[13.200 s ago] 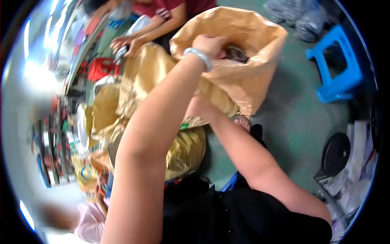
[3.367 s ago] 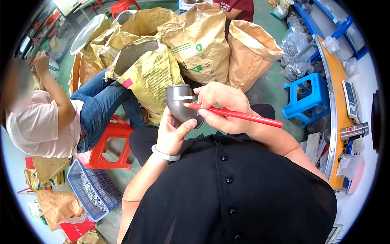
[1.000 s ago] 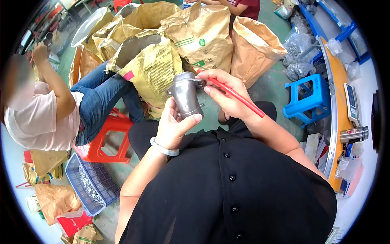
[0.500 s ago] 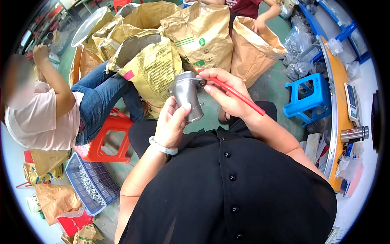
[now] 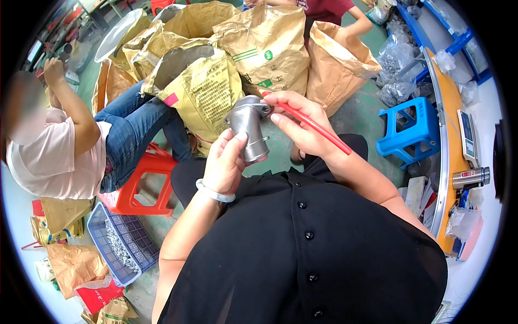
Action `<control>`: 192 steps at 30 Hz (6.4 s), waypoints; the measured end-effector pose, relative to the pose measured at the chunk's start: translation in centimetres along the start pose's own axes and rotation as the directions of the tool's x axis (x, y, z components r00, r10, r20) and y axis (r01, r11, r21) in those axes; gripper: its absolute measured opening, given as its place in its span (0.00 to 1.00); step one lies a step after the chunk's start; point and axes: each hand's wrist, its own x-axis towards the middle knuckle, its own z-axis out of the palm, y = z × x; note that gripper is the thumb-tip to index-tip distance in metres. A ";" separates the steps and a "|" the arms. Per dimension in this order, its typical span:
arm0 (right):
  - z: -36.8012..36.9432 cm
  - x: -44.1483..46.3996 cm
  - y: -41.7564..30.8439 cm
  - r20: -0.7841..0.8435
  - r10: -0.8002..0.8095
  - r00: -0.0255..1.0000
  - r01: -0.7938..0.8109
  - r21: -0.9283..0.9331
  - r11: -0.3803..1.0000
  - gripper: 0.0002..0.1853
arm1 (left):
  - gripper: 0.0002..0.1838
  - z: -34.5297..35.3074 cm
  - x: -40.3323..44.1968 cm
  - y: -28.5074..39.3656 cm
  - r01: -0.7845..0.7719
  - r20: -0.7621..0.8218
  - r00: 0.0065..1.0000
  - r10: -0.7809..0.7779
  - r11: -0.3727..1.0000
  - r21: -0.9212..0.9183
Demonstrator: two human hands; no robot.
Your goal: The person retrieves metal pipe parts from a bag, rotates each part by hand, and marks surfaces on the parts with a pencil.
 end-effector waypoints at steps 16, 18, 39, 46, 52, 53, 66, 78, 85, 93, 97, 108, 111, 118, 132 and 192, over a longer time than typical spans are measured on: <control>-0.1 0.1 -0.3 0.000 0.028 1.000 -0.028 0.025 0.999 0.16 | 0.21 -0.1 0.0 0.7 -0.017 0.079 0.997 0.015 1.000 0.022; -0.1 0.1 -0.5 0.009 0.004 1.000 -0.004 0.005 1.000 0.16 | 0.20 0.0 0.1 0.8 -0.009 0.048 0.999 0.008 1.000 0.017; -0.1 0.0 -0.2 0.026 0.065 0.998 -0.067 0.083 0.994 0.15 | 0.21 0.1 0.5 0.8 0.061 -0.118 0.991 -0.062 0.998 -0.018; -0.1 0.0 -0.1 0.029 0.064 0.998 -0.066 0.072 0.995 0.15 | 0.18 0.2 0.2 0.9 -0.002 -0.032 0.999 0.005 0.996 0.086; -0.1 -0.1 0.0 0.017 0.064 0.998 -0.065 0.078 0.995 0.14 | 0.16 0.0 0.4 0.8 0.001 -0.069 0.998 0.002 0.999 0.052; -0.1 -0.1 0.0 0.018 0.063 0.998 -0.064 0.071 0.995 0.14 | 0.17 -0.1 0.4 0.7 -0.002 -0.072 0.997 0.006 0.999 0.050; -1.2 0.8 -1.2 -0.127 -0.120 0.985 0.129 0.061 0.990 0.13 | 0.22 0.5 -0.2 0.7 -0.080 -0.037 0.996 0.087 0.983 0.165; -0.5 0.4 -2.0 0.112 -0.155 0.982 0.139 0.136 0.981 0.06 | 0.26 1.2 -0.4 0.9 -0.084 -0.042 0.995 0.092 0.984 0.159; -0.6 0.4 -2.3 0.205 -0.131 0.970 0.113 0.093 0.989 0.06 | 0.27 1.2 -0.4 1.0 -0.091 -0.041 0.994 0.098 0.984 0.152; -0.4 0.5 -2.4 0.235 -0.242 0.942 0.253 -0.017 0.967 0.05 | 0.27 1.2 -0.5 1.0 -0.092 -0.031 0.995 0.098 0.984 0.155; -0.3 0.5 -2.4 0.217 -0.231 0.948 0.242 -0.021 0.970 0.06 | 0.27 1.2 -0.5 1.0 -0.104 -0.033 0.993 0.111 0.980 0.167; 0.2 0.6 -1.8 0.122 -0.283 0.951 0.289 -0.035 0.957 0.05 | 0.27 1.1 -0.3 0.9 -0.124 -0.041 0.990 0.135 0.973 0.194; 0.4 0.6 -1.5 0.087 -0.292 0.952 0.297 -0.038 0.954 0.05 | 0.27 1.1 -0.3 0.9 -0.122 -0.040 0.991 0.131 0.975 0.185; 0.4 0.4 -1.6 0.050 -0.255 0.966 0.254 0.020 0.967 0.03 | 0.27 1.0 -0.3 0.8 -0.108 -0.043 0.992 0.118 0.974 0.198; -0.3 0.1 -1.7 0.096 -0.283 0.954 0.285 -0.013 0.958 0.02 | 0.21 0.9 -0.5 1.2 -0.118 -0.062 0.989 0.134 0.971 0.210; -1.0 0.9 -2.1 0.134 -0.387 0.912 0.406 -0.422 0.810 0.16 | 0.37 -0.8 0.2 0.4 0.369 0.434 0.894 -0.110 0.732 -0.573</control>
